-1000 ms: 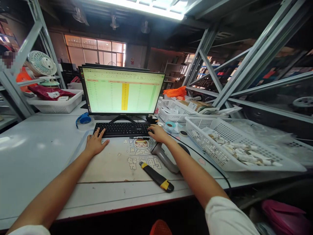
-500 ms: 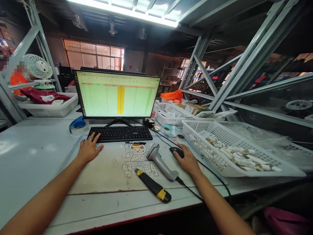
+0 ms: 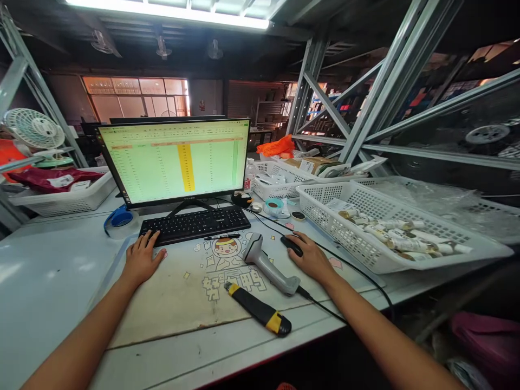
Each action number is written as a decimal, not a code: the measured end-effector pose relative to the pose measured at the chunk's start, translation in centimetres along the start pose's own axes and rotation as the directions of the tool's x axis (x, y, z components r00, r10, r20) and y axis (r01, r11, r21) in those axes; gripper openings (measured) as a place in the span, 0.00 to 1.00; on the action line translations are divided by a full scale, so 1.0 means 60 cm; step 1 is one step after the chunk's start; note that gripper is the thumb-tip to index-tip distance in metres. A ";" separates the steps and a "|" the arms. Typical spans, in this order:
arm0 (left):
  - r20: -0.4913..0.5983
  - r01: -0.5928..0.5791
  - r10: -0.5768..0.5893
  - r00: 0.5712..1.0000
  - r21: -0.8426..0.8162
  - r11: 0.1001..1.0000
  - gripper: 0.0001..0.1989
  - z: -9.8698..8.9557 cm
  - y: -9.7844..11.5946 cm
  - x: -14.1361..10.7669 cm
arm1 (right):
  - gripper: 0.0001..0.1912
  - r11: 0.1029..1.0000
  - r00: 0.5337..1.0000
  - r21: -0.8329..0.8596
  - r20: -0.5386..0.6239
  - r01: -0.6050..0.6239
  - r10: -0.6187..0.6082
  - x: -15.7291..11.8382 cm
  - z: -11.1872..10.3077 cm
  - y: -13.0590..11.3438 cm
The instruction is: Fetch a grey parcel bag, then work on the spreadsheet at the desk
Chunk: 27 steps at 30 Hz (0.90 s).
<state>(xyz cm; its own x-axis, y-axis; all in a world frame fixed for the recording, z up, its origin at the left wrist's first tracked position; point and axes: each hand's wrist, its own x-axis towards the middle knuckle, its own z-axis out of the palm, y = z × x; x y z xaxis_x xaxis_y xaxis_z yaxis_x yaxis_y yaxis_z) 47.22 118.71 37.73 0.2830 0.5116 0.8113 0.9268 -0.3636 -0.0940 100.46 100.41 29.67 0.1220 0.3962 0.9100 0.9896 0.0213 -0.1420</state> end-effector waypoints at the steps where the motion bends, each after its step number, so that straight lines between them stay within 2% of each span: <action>1: 0.003 0.000 0.000 1.000 0.002 1.000 0.34 -0.001 0.001 0.000 | 0.24 1.000 1.000 0.001 -0.003 0.003 -0.003 0.000 0.001 0.001; 27: 0.022 0.022 -0.021 1.000 -0.039 0.999 0.34 -0.009 0.004 -0.002 | 0.25 1.000 1.000 0.000 0.001 -0.018 0.018 0.000 0.001 0.000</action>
<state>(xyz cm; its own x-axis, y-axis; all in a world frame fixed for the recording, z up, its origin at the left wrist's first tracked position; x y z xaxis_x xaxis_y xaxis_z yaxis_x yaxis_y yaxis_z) 47.29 118.15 37.93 0.2687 0.5358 0.8004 0.9226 -0.3821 -0.0540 100.46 100.45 29.67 0.1395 0.3972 0.9071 0.9873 0.0142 -0.1581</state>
